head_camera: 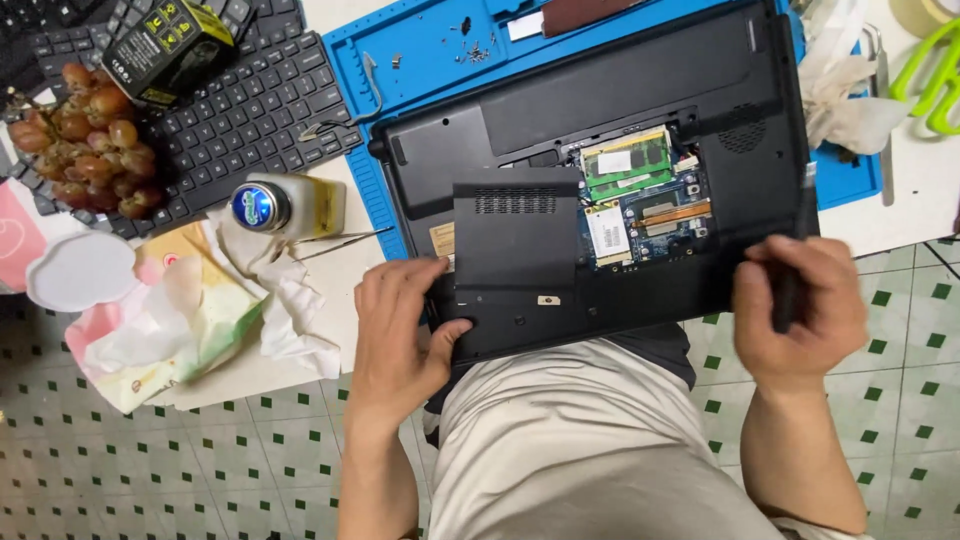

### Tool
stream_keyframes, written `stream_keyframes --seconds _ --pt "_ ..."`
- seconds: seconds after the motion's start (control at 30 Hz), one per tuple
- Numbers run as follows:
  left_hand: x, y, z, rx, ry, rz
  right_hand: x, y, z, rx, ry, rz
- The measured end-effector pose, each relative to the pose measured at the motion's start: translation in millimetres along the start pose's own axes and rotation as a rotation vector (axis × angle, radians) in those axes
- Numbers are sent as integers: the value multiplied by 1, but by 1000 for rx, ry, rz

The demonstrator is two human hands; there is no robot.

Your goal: Disassembling a laptop by removing the back casing and using a small tool to manipulate internal components.

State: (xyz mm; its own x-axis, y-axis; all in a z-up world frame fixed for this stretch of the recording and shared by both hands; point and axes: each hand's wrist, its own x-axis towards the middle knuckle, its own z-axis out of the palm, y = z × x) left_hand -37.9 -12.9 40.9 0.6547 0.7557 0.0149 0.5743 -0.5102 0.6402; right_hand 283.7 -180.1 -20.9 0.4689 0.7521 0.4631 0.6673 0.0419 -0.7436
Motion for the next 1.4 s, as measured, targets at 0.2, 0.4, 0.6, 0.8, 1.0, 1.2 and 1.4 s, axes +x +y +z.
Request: stream_keyframes --seconds 0.2,0.4,0.6,0.8,1.0,1.2,1.4 --pt "-11 0 38 29 300 -172 2 -44 30 -11 -146 -13" --pt "1 13 54 195 363 -271 -9 -63 56 95 -223 39" --pt "11 29 47 -64 180 -635 -10 -57 61 158 -329 -15" --pt "8 27 46 -736 141 -785 -3 -51 55 224 -308 -108" --pt "16 48 72 -1069 69 -781 5 -25 24 122 -240 -299" --pt "40 68 97 -1118 -16 -802 26 -4 -3 -31 -235 -489" --pt "55 74 106 -1102 -41 -878 40 -1 -5 -90 -272 -500"
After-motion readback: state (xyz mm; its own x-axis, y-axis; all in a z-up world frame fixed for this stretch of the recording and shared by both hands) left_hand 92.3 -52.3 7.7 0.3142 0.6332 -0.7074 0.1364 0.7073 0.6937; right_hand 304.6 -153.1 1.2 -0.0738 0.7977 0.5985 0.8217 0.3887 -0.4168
